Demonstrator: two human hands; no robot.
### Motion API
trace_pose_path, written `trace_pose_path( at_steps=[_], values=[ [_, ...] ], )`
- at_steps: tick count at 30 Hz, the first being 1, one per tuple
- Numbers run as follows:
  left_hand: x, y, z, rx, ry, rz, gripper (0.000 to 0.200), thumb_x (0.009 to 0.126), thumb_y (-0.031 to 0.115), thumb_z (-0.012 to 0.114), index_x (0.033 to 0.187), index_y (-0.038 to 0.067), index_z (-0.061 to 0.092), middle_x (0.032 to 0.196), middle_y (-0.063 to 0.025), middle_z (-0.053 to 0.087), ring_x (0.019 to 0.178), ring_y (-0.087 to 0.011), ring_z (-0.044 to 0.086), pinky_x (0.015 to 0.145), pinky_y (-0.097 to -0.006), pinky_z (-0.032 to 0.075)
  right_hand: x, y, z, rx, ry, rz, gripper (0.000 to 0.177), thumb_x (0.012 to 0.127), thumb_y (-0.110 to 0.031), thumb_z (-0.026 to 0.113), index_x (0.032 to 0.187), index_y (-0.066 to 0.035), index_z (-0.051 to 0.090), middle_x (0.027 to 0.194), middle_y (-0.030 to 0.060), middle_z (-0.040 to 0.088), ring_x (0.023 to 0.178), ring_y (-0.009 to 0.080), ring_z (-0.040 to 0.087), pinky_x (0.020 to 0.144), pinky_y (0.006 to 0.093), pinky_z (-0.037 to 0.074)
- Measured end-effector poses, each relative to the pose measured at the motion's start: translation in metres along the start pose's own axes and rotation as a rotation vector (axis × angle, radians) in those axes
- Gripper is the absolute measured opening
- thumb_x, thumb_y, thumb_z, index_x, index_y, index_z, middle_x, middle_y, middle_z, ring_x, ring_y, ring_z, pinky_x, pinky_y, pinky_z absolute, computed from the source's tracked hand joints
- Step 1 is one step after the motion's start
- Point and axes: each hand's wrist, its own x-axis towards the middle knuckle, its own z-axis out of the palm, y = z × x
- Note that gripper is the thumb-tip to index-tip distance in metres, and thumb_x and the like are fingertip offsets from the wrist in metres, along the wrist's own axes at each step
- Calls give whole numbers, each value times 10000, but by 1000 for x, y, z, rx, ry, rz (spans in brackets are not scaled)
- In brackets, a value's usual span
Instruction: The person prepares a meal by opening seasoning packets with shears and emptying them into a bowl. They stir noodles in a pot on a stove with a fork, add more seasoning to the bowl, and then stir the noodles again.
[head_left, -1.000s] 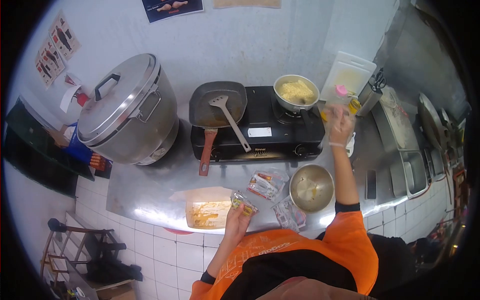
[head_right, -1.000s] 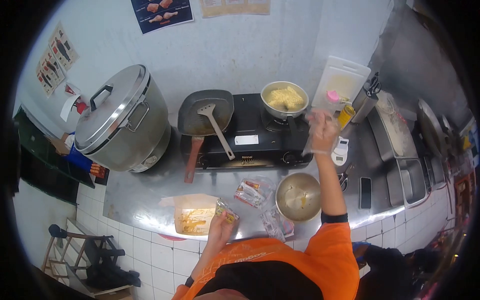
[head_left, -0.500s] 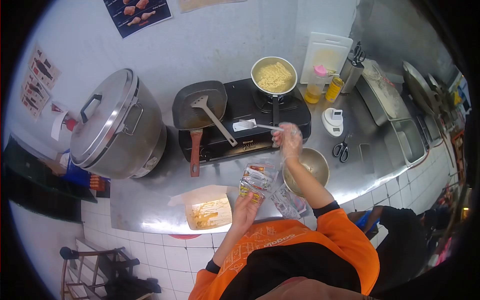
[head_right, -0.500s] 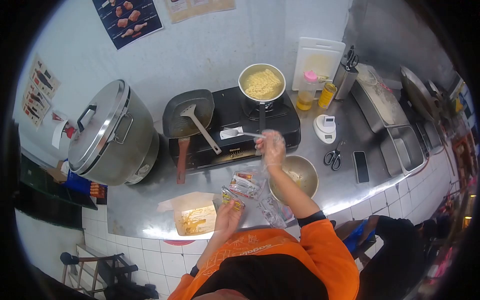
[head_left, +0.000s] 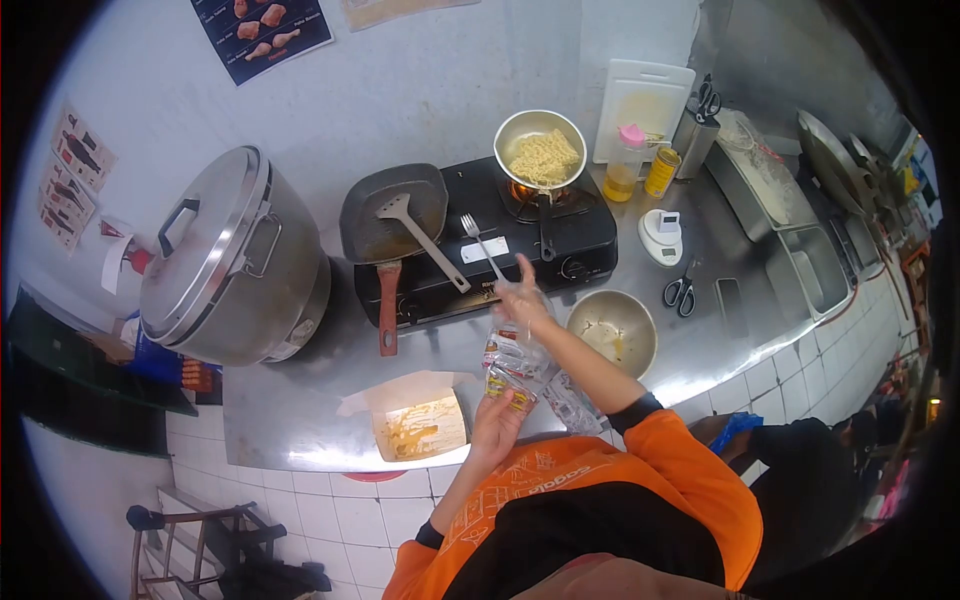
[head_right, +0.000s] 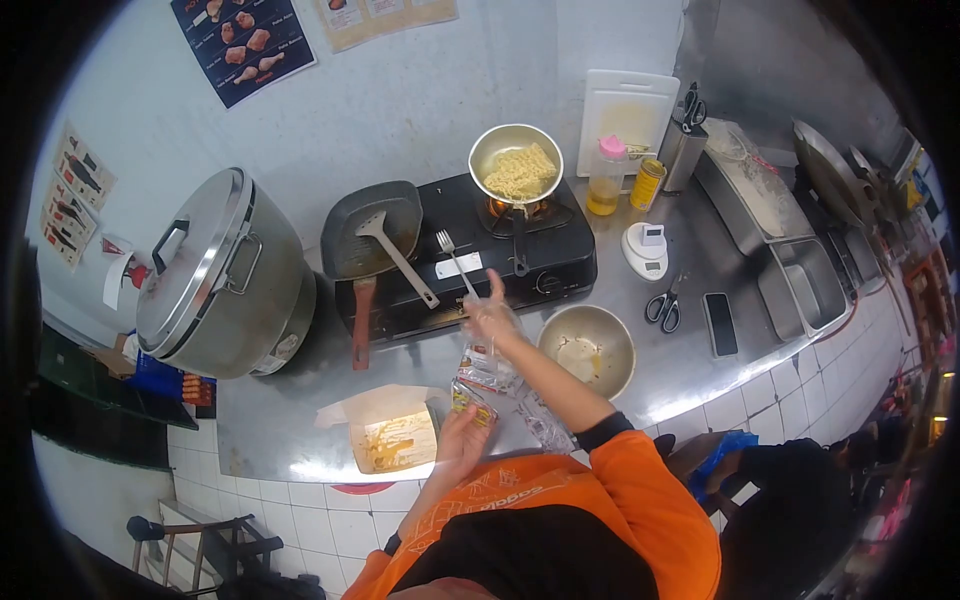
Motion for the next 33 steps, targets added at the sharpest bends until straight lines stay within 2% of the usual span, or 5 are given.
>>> trace_pose_path(
  at_steps=[2,6,8,13,33],
  values=[
    [-2,1,1,18,-2,10,264,904,45,526,1157,54,452,1046,-75,579,977,-193,582,901,-392,474,1,29,-12,-761,333,-674,644,805,-146,628,1367,-88,320,1094,201,572,892,296,613,803,390,501],
    [-7,2,-15,-2,22,24,274,904,36,520,1167,60,447,1048,-76,584,979,-199,587,900,-409,474,25,19,-61,-663,536,-548,580,802,-148,594,1322,-77,348,939,188,600,889,331,612,785,402,502],
    [-12,0,-15,2,10,18,273,905,35,518,1167,60,448,1045,-75,586,974,-200,589,901,-412,473,30,-9,-59,114,412,130,378,819,-131,579,1172,-87,451,972,139,597,607,241,597,536,378,504],
    [-15,11,-8,3,47,56,268,905,31,515,1163,59,450,1042,-74,591,974,-210,594,906,-426,470,7,-26,-82,-603,595,-508,182,819,-267,593,904,-110,625,880,110,641,777,270,646,691,381,506],
    [-31,26,-19,12,41,99,250,895,19,520,1135,57,466,1045,-89,586,992,-224,589,907,-462,470,19,-68,-65,-1598,122,-845,92,776,-179,565,785,-113,629,776,99,616,735,287,637,664,423,505]
  ],
)
